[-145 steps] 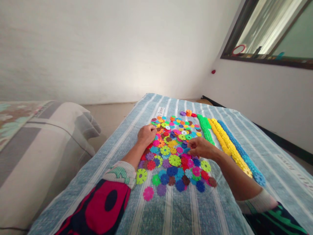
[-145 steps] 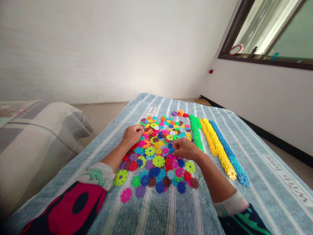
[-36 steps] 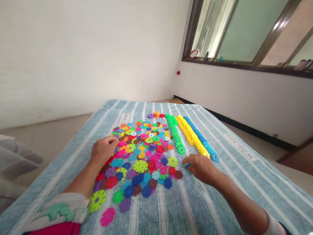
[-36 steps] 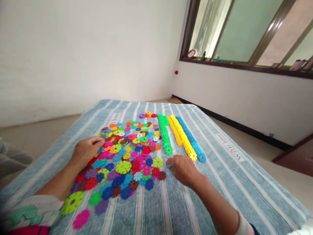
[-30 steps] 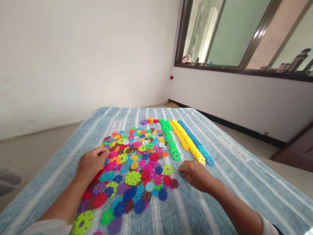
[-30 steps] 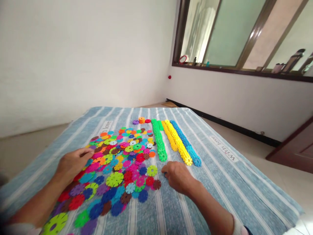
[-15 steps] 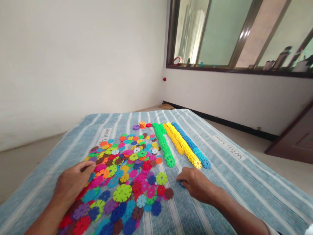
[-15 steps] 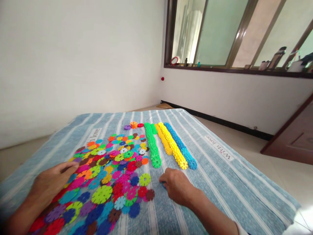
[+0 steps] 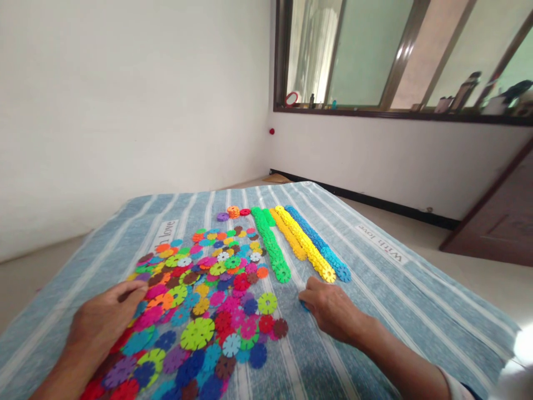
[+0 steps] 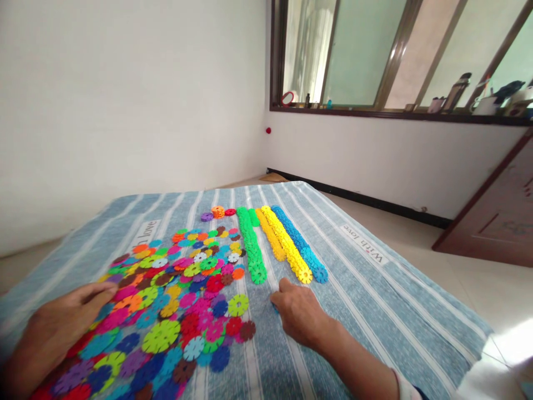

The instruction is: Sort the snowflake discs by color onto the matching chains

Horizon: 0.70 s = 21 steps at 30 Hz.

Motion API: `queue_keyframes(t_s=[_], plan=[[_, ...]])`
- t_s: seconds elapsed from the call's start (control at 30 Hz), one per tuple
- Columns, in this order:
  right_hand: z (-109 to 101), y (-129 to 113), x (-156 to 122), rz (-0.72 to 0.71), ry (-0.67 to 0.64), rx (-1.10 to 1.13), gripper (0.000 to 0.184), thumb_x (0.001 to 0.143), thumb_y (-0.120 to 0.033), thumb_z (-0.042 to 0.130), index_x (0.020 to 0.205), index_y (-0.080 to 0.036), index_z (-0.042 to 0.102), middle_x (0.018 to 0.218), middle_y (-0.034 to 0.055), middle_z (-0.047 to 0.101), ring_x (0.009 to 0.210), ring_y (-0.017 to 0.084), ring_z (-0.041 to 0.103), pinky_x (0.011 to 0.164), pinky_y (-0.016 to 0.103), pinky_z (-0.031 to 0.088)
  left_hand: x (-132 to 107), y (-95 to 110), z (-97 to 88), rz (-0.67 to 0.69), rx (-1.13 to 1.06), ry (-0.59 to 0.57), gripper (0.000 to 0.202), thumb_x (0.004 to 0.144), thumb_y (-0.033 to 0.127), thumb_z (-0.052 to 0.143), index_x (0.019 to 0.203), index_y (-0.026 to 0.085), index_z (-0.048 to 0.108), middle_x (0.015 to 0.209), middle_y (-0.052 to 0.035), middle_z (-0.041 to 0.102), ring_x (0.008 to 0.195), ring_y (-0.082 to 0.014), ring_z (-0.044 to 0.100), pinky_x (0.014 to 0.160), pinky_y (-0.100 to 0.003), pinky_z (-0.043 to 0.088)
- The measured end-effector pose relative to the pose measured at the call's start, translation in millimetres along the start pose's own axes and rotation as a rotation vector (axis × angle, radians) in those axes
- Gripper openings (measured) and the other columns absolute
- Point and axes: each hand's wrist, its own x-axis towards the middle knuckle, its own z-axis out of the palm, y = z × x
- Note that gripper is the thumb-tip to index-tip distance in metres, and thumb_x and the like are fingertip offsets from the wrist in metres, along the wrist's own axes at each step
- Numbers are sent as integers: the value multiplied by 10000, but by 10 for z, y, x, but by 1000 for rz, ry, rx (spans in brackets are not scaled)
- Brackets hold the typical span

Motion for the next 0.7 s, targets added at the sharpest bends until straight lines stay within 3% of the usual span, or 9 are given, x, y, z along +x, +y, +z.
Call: queue_keyframes(t_s=[0.1,0.23,0.43,0.53,0.7], plan=[[-20,-2,-1,0,-20,-8,215,910,-129,431,837,-175,628,897,47,597,760,142,581,627,263,334,-14,35,-26,-64,31,-86,452,811,453,408,1003,195,726,1007,-69,741,857,-255,675,724,-297,494],[-71,-12,-2,11,-45,23,220,927,-160,430,846,-170,633,920,56,601,815,155,593,677,263,364,-27,53,-59,-29,12,-83,441,810,455,413,977,190,724,973,-72,745,849,-265,671,730,-313,497],[-150,-11,-18,18,-98,101,170,884,-326,571,886,-169,635,987,59,596,903,183,597,756,271,402,-34,44,-35,-48,-26,-60,428,797,489,432,953,217,724,953,-47,747,826,-253,667,681,-302,497],[-164,10,-19,-6,-103,99,122,856,-268,582,902,-165,629,1002,64,594,916,185,595,771,271,412,-37,65,-34,-61,-13,-67,449,802,484,418,969,201,724,947,-57,745,810,-256,666,670,-307,498],[-188,19,-3,-38,-140,65,141,804,-193,553,917,-151,626,1026,87,593,909,194,604,768,281,437,-46,72,-50,-13,-9,-14,437,799,486,409,912,206,726,737,-32,731,649,-230,644,597,-295,484]])
